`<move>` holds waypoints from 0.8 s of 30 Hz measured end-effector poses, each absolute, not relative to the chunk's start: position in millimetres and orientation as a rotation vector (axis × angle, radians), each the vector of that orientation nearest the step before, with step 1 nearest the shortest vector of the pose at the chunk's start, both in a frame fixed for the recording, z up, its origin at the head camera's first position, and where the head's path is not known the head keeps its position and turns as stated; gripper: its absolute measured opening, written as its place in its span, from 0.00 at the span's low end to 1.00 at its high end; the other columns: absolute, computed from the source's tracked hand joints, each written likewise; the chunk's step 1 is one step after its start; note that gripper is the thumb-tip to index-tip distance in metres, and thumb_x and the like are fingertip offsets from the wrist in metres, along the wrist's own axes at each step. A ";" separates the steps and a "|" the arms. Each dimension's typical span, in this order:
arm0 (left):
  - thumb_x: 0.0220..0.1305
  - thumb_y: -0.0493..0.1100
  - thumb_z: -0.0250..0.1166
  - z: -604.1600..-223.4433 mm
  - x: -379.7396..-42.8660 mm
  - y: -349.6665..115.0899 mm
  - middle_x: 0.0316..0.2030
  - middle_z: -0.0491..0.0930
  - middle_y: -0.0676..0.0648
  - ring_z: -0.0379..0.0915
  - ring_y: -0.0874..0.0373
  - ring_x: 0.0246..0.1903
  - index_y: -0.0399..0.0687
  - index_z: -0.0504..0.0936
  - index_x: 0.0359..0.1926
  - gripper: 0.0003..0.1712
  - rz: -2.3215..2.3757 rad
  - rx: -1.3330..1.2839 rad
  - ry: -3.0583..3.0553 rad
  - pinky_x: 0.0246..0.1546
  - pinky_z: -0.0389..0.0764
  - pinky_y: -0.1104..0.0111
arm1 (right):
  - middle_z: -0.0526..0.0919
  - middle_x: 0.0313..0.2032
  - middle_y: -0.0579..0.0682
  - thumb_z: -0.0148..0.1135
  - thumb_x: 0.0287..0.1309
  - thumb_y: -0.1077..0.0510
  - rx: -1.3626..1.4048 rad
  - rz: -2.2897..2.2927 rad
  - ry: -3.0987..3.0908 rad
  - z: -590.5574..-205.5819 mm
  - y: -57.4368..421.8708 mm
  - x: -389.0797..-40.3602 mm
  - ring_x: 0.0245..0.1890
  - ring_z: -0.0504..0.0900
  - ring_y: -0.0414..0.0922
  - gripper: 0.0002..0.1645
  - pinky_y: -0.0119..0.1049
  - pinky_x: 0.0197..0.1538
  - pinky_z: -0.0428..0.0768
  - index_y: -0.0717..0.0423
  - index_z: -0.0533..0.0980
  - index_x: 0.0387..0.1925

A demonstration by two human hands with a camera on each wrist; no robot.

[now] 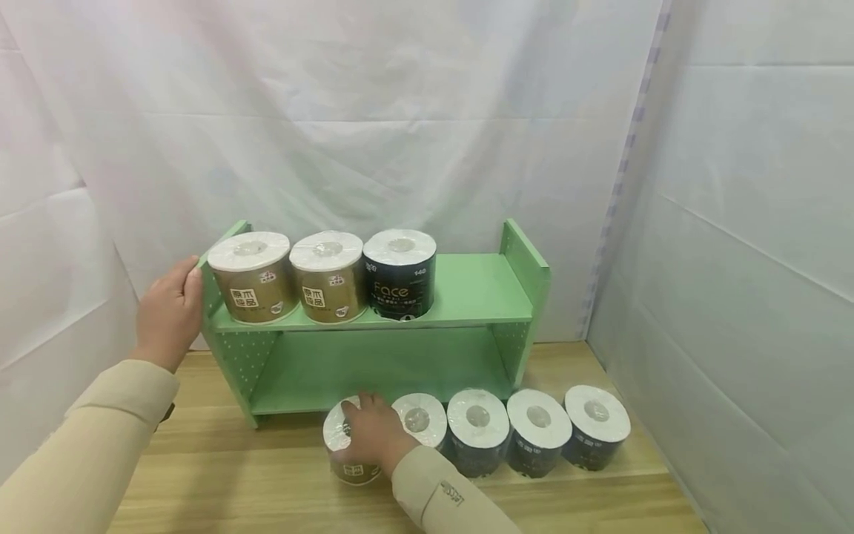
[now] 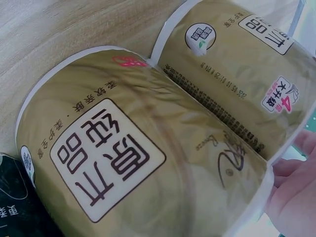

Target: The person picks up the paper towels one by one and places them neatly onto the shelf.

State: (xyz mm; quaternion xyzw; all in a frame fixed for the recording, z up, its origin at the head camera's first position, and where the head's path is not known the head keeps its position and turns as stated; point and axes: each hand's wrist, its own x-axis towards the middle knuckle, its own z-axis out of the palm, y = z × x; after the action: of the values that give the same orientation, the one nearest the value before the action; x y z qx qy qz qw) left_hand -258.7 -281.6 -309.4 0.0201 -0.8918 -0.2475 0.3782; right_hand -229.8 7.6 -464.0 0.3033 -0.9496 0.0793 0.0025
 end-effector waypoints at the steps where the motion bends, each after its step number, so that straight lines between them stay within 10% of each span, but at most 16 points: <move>1: 0.76 0.49 0.40 -309.3 -258.3 -281.6 0.48 0.78 0.30 0.71 0.31 0.47 0.41 0.72 0.62 0.25 -0.632 0.052 -2.280 0.45 0.69 0.37 | 0.70 0.60 0.55 0.69 0.43 0.31 0.952 0.242 -2.978 -464.3 6.8 -230.0 0.61 0.70 0.53 0.48 0.43 0.57 0.75 0.47 0.70 0.64; 24: 0.76 0.49 0.39 -309.4 -257.6 -282.4 0.47 0.78 0.29 0.71 0.31 0.45 0.41 0.72 0.63 0.26 -0.622 0.048 -2.276 0.44 0.69 0.38 | 0.71 0.59 0.54 0.67 0.42 0.31 0.937 0.226 -2.951 -472.4 3.6 -232.8 0.60 0.70 0.53 0.46 0.42 0.56 0.75 0.45 0.71 0.63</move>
State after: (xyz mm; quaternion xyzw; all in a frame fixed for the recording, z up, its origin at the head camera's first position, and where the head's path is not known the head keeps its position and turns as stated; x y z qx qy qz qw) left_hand -257.6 -282.4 -309.4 0.0187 -0.8917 -0.2438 0.3808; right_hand -232.8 3.6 -472.4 0.3016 -0.9505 0.0728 0.0185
